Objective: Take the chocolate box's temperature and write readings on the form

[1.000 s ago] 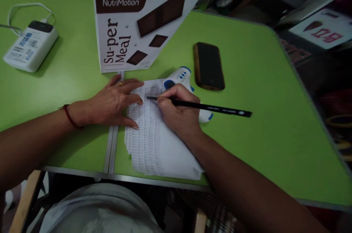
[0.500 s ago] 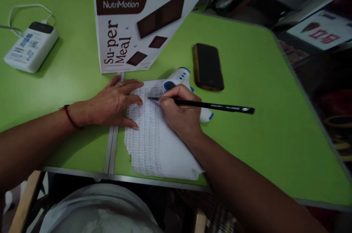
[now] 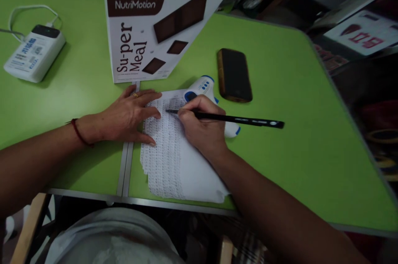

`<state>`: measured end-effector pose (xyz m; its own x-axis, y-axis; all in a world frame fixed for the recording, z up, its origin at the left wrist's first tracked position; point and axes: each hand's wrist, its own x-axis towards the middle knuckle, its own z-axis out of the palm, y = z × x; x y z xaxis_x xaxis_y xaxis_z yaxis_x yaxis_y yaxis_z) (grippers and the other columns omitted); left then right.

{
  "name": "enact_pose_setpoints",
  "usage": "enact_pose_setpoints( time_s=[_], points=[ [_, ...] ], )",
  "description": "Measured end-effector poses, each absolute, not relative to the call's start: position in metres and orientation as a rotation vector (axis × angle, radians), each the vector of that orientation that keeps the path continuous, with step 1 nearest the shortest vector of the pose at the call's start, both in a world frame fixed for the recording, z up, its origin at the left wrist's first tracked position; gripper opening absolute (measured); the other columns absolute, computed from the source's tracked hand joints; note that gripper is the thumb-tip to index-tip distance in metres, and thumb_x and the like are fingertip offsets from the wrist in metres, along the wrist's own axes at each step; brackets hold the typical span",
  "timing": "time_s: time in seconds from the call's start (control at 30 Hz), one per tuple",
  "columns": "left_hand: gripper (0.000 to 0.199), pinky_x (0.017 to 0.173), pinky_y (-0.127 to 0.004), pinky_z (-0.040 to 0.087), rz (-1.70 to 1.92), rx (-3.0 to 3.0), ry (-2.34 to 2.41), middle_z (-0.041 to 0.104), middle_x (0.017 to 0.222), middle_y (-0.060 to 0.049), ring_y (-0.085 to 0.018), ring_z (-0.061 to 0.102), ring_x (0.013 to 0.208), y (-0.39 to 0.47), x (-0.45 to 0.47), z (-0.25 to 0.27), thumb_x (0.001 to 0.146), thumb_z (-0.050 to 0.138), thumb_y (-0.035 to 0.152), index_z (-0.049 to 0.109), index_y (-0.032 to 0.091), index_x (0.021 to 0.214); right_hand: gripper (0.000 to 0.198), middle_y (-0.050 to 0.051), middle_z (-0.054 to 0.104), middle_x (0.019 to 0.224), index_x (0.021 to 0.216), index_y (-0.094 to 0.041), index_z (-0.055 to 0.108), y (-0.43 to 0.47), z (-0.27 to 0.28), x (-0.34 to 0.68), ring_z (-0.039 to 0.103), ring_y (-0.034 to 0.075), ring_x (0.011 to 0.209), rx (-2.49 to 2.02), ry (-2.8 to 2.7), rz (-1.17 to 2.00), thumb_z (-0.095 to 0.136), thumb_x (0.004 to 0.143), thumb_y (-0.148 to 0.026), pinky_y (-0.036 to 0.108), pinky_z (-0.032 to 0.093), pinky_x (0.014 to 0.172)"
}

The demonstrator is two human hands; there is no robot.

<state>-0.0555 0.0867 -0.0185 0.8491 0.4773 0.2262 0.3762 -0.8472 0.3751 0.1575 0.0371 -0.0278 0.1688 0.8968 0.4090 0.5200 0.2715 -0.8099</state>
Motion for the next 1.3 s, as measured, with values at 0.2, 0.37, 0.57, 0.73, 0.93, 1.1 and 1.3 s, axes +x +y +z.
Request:
enact_pose_setpoints(
  time_s=[0.2, 0.37, 0.57, 0.73, 0.93, 1.1, 1.3],
  points=[
    [0.061, 0.116, -0.067, 0.028, 0.425, 2.717, 0.655, 0.051, 0.15, -0.02, -0.041, 0.048, 0.139, 0.0862, -0.0558, -0.0169, 0.074, 0.078, 0.066, 0.067, 0.021, 0.115, 0.012, -0.005, 0.049, 0.051, 0.058, -0.024, 0.051, 0.0351, -0.0253, 0.1572, 0.041, 0.012, 0.049, -1.415, -1.47, 0.526, 0.055, 0.069, -0.019, 0.027, 0.034, 0.046],
    [0.061, 0.116, -0.067, 0.029, 0.439, 2.74, 0.639, 0.051, 0.15, -0.02, -0.04, 0.048, 0.139, 0.0868, -0.0562, -0.0183, 0.075, 0.075, 0.068, 0.066, 0.023, 0.115, 0.011, -0.005, 0.05, 0.05, 0.057, -0.024, 0.052, 0.0356, -0.023, 0.1554, 0.041, 0.012, 0.049, -1.399, -1.478, 0.54, 0.056, 0.066, -0.02, 0.027, 0.033, 0.047],
    [0.063, 0.116, -0.068, 0.028, 0.425, 2.735, 0.648, 0.051, 0.15, -0.021, -0.042, 0.048, 0.138, 0.0862, -0.0558, -0.0177, 0.074, 0.077, 0.067, 0.067, 0.021, 0.116, 0.011, -0.006, 0.05, 0.05, 0.056, -0.024, 0.052, 0.0358, -0.0237, 0.1539, 0.04, 0.011, 0.048, -1.378, -1.48, 0.546, 0.056, 0.066, -0.02, 0.026, 0.031, 0.045],
    [0.062, 0.116, -0.067, 0.029, 0.43, 2.727, 0.648, 0.051, 0.149, -0.021, -0.041, 0.048, 0.138, 0.0854, -0.056, -0.017, 0.074, 0.078, 0.066, 0.067, 0.021, 0.115, 0.011, -0.006, 0.05, 0.05, 0.057, -0.024, 0.052, 0.0357, -0.0244, 0.1535, 0.041, 0.011, 0.047, -1.352, -1.493, 0.542, 0.056, 0.067, -0.02, 0.026, 0.032, 0.045],
    [0.062, 0.116, -0.067, 0.029, 0.432, 2.74, 0.646, 0.051, 0.15, -0.02, -0.041, 0.048, 0.138, 0.0859, -0.0564, -0.017, 0.074, 0.078, 0.066, 0.067, 0.022, 0.115, 0.011, -0.005, 0.048, 0.052, 0.059, -0.024, 0.052, 0.0349, -0.0244, 0.1546, 0.039, 0.011, 0.049, -1.369, -1.528, 0.538, 0.056, 0.068, -0.017, 0.027, 0.033, 0.046],
    [0.062, 0.116, -0.068, 0.029, 0.433, 2.743, 0.639, 0.051, 0.149, -0.022, -0.042, 0.048, 0.139, 0.0859, -0.0558, -0.0175, 0.075, 0.077, 0.065, 0.066, 0.02, 0.117, 0.011, -0.006, 0.047, 0.051, 0.058, -0.023, 0.051, 0.0348, -0.023, 0.1552, 0.038, 0.01, 0.047, -1.364, -1.538, 0.548, 0.055, 0.067, -0.017, 0.026, 0.032, 0.044],
    [0.062, 0.116, -0.068, 0.028, 0.422, 2.741, 0.647, 0.051, 0.149, -0.022, -0.042, 0.047, 0.139, 0.0854, -0.0554, -0.0174, 0.074, 0.079, 0.064, 0.067, 0.02, 0.116, 0.012, -0.006, 0.049, 0.05, 0.058, -0.023, 0.052, 0.0356, -0.0245, 0.1559, 0.041, 0.01, 0.047, -1.352, -1.494, 0.524, 0.055, 0.068, -0.018, 0.026, 0.031, 0.045]
  ],
)
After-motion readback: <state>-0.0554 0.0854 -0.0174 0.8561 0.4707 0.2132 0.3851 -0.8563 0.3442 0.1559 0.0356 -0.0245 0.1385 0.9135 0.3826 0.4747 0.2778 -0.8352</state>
